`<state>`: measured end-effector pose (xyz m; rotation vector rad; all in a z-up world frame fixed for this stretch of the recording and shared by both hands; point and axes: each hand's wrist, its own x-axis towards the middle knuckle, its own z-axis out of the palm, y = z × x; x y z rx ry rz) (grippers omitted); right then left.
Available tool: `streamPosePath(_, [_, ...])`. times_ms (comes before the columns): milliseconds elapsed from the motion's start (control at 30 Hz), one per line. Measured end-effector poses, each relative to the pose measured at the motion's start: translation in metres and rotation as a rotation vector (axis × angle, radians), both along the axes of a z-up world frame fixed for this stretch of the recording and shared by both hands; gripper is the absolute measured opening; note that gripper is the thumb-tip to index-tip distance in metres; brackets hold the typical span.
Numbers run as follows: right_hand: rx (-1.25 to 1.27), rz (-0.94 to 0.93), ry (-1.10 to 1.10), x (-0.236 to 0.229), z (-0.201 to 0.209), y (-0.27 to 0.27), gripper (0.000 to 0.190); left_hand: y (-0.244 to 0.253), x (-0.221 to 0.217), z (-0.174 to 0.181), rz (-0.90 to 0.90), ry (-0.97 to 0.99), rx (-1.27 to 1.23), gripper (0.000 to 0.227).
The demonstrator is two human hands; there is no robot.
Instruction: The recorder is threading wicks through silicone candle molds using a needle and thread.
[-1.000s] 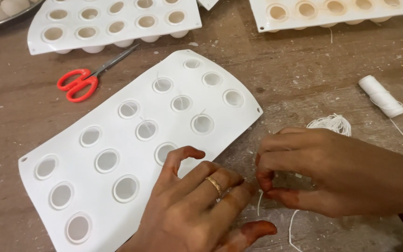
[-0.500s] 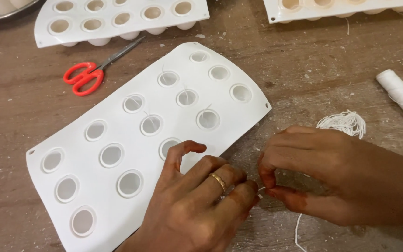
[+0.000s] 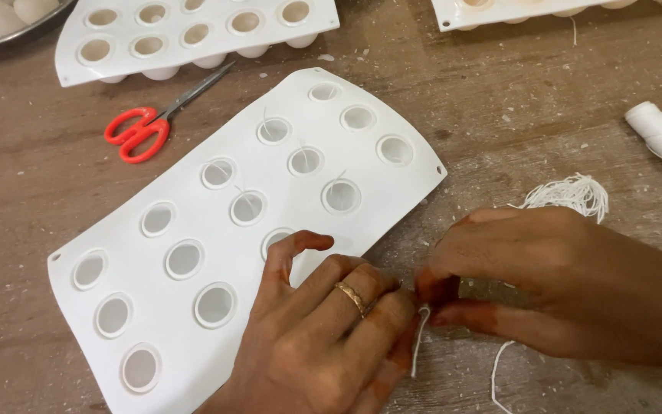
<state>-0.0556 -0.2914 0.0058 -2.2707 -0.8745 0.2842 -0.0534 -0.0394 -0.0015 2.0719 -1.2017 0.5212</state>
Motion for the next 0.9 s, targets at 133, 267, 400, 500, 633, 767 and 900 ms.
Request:
streamPosePath(133, [0.007,-0.008,-0.027,0.000,-0.001,0.001,0.020,0.002,-0.001,-0.001,0.012,-0.001,-0.003,0.028])
streamPosePath(267, [0.005,-0.007,-0.114,0.000,0.001,0.000,0.018,0.003,0.000,0.001,0.007,-0.029,0.032,0.031])
streamPosePath(400, [-0.045,-0.034,-0.093,-0.001,-0.005,-0.007,0.019,0.003,0.001,0.003,-0.012,-0.027,0.008,0.029])
streamPosePath(500, [-0.061,-0.036,-0.048,0.001,-0.004,-0.004,0.025,0.002,0.002,0.003,-0.006,-0.048,-0.001,0.030])
streamPosePath(633, [0.044,-0.033,0.054,-0.002,0.003,0.006,0.039,0.006,-0.002,-0.008,0.027,-0.047,0.035,0.029])
streamPosePath(767, [0.137,-0.097,0.177,-0.005,-0.009,0.005,0.047,0.003,-0.002,0.004,0.055,-0.118,0.053,0.016])
streamPosePath(900, [0.192,-0.166,0.173,-0.004,-0.018,0.002,0.032,0.000,-0.001,0.012,0.093,-0.207,0.055,0.010])
